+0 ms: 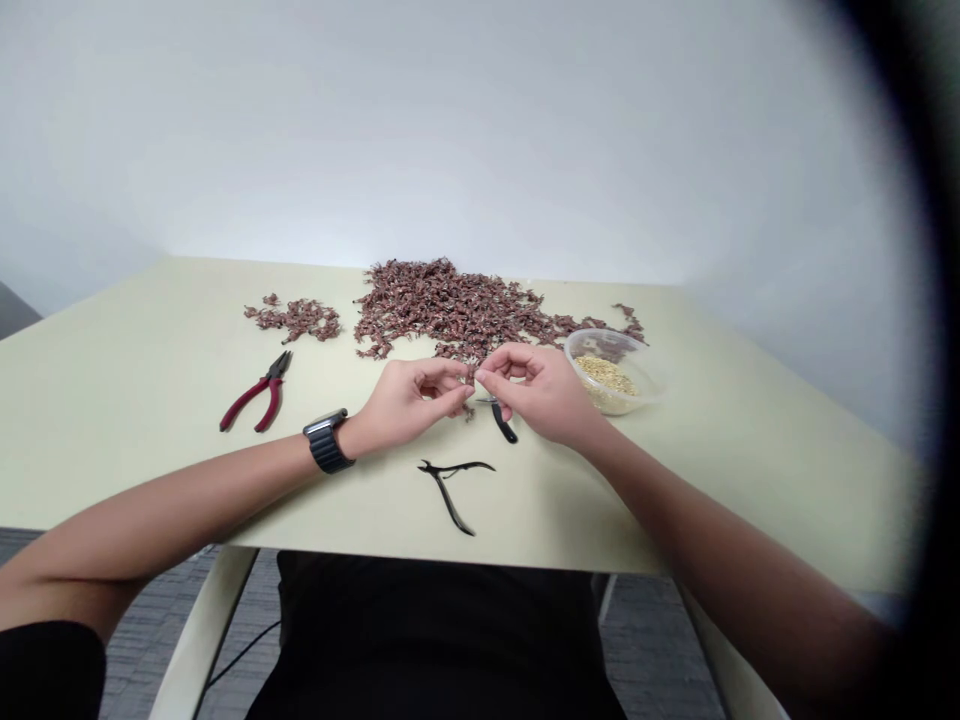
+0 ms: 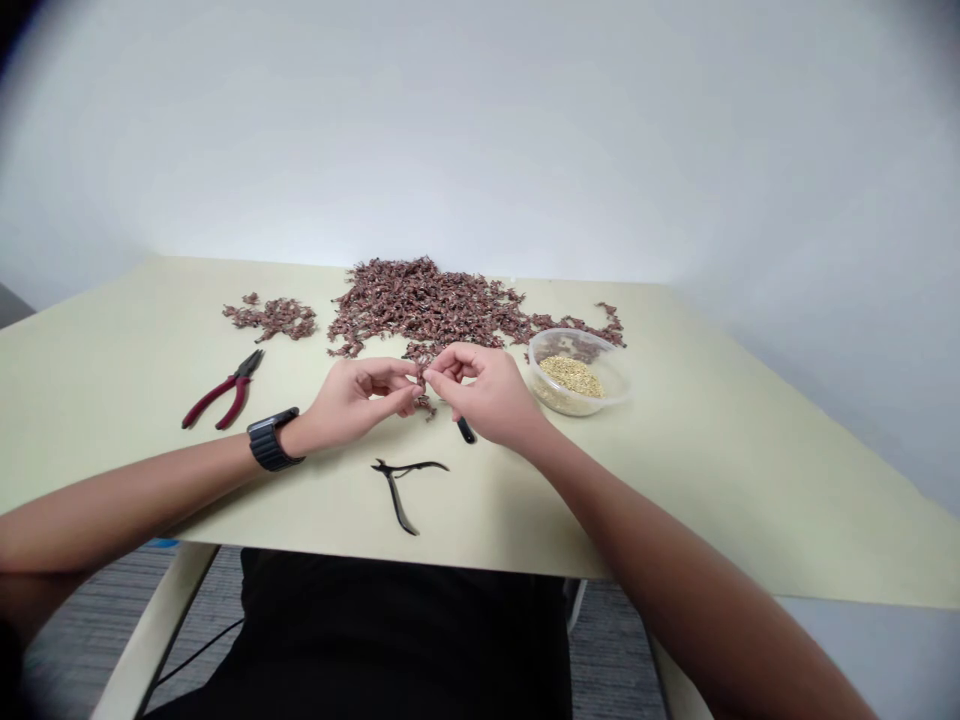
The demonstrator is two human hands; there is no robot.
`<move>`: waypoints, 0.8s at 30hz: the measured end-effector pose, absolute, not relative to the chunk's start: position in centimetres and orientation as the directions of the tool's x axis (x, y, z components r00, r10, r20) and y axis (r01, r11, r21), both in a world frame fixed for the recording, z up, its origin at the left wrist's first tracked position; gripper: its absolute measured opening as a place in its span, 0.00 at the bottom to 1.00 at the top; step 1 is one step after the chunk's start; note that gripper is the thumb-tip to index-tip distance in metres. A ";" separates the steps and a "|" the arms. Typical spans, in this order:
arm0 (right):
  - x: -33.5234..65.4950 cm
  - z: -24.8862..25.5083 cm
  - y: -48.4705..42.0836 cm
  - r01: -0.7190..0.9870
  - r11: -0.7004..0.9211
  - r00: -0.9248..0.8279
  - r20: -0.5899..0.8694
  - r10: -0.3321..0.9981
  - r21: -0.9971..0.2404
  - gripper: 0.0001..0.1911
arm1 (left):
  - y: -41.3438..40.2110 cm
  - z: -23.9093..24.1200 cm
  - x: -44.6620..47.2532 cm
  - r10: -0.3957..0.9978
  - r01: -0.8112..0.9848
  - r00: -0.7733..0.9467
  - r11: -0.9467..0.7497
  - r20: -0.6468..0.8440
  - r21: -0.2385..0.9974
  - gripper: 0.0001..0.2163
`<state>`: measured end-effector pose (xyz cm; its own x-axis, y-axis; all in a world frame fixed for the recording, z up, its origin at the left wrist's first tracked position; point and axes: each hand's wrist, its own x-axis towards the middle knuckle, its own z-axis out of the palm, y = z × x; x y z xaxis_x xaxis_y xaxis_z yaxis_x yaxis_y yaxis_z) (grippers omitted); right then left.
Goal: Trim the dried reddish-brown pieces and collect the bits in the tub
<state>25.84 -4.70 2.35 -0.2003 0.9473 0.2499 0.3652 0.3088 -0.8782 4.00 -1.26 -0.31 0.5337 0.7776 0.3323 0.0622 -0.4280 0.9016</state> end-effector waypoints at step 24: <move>25.9 2.1 -5.0 0.659 0.614 -0.239 0.653 0.719 -0.435 0.06 | -0.7 0.6 4.3 0.776 -0.118 0.604 -0.136 0.180 0.984 0.17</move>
